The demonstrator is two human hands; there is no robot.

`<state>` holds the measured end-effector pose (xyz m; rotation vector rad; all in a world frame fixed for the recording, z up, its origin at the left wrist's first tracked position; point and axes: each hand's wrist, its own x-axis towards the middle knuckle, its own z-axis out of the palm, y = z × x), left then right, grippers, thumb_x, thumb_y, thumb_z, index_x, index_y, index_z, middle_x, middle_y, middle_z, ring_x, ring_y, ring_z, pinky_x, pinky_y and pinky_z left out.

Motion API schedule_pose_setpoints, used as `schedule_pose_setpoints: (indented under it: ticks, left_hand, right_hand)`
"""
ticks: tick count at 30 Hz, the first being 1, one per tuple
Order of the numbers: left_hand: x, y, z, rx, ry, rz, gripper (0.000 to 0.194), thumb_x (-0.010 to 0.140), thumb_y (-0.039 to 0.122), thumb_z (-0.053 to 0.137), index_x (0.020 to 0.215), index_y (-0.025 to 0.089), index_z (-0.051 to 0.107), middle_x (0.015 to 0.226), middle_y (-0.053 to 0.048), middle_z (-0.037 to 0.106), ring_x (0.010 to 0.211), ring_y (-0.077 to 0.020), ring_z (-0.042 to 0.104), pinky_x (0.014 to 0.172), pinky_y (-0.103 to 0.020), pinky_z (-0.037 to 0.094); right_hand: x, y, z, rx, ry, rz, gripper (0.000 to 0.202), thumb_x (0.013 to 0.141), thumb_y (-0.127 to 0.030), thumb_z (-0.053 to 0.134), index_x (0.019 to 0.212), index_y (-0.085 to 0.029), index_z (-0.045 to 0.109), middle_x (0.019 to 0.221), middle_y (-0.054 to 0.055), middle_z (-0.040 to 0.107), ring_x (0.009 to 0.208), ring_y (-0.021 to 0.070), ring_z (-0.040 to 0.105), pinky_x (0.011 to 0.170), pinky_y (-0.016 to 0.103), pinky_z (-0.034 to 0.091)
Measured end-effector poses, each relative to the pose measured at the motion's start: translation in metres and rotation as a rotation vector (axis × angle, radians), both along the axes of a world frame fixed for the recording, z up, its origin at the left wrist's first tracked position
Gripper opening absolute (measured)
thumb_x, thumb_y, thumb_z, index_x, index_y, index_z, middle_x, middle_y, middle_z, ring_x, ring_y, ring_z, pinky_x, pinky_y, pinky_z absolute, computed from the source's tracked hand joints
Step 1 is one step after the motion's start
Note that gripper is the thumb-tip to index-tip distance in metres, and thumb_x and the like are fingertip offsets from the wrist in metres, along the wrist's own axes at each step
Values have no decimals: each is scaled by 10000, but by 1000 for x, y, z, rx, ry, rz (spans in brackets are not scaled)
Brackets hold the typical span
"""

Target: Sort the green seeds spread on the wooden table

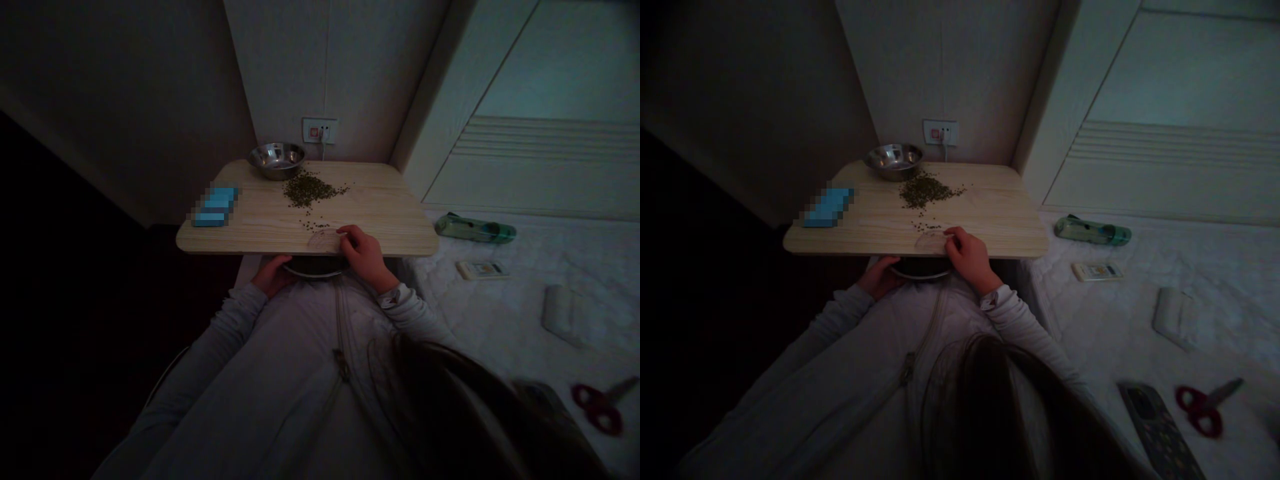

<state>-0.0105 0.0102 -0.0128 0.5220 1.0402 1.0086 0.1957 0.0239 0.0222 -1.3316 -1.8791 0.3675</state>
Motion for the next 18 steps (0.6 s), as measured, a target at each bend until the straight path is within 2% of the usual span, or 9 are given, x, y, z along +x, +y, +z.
schedule_pose_setpoints:
  ticks: [4, 11, 18]
  left_hand:
    - [0, -1, 1, 9, -3, -3, 105, 669, 191, 528, 751, 173, 590, 744, -26, 644, 799, -176, 596, 634, -279, 503]
    - [-1, -1, 0, 14, -8, 10, 94, 666, 178, 534, 748, 172, 579, 709, -10, 629, 722, -151, 592, 605, -268, 504]
    - [1, -2, 2, 13, -8, -3, 107, 672, 186, 526, 761, 165, 580, 748, -34, 642, 794, -180, 600, 644, -294, 518]
  right_hand:
    - [0, 0, 0, -1, 11, 8, 263, 758, -259, 404, 943, -174, 570, 593, -3, 543, 539, 123, 469, 542, 235, 328]
    - [0, -1, 2, -11, 14, 7, 266, 758, -257, 404, 944, -171, 572, 622, 4, 559, 554, 126, 482, 561, 237, 340]
    - [0, -1, 2, -25, 10, 4, 272, 758, -267, 402, 947, -170, 572, 608, 1, 552, 552, 129, 482, 559, 240, 335]
